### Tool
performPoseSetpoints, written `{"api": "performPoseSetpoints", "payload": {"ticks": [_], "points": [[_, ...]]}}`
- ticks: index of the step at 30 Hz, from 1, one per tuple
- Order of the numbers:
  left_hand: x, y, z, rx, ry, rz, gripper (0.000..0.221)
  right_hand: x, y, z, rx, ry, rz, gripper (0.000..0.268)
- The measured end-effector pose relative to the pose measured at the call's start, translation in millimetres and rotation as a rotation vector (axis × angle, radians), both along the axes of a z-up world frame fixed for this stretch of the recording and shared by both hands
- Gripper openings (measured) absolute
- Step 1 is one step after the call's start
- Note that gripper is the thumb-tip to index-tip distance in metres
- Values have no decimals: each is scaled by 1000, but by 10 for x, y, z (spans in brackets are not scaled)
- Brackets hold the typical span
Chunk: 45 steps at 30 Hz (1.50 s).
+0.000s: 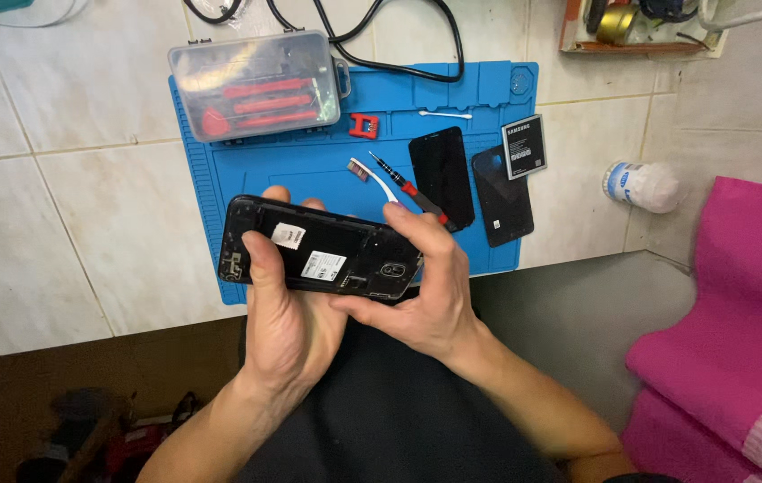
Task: The person disassembles a smartphone by separating the back cover from the frame and removing the battery. They then reassemble the device by placing the battery back into the frame and snapping the back cover onto the frame.
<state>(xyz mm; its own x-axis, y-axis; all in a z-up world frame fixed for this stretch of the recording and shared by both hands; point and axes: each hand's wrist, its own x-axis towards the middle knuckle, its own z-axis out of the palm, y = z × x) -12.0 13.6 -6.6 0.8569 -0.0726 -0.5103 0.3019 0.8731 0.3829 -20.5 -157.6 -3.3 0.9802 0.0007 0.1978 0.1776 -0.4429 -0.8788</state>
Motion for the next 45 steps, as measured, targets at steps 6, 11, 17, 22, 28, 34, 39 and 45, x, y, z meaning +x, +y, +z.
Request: {"api": "performPoseSetpoints", "payload": {"ticks": [6,11,17,22,28,34,39,45], "points": [[256,68,310,-158,101,32,69,-61,10,201,686,653,22,75],[281,41,439,29,-44,-110,100,97,-70,369,929,764,38,68],[171,80,285,282,-310,-310,131,140,-138,536,1087,812,14,58],[142,83,287,345,-372,-339,133,111,-193,572,970,773,79,71],[113,44,344,352,-290,-240,136,136,-261,693,650,603,271,106],[48,14,329,244,-206,-178,125,79,-286,473,-61,83,201,59],[-77,22,225,125,-152,-169,92,165,-249,421,-122,-226,154,27],[-62,94,184,288,-198,-235,55,111,-263,367,19,-109,101,28]]}}
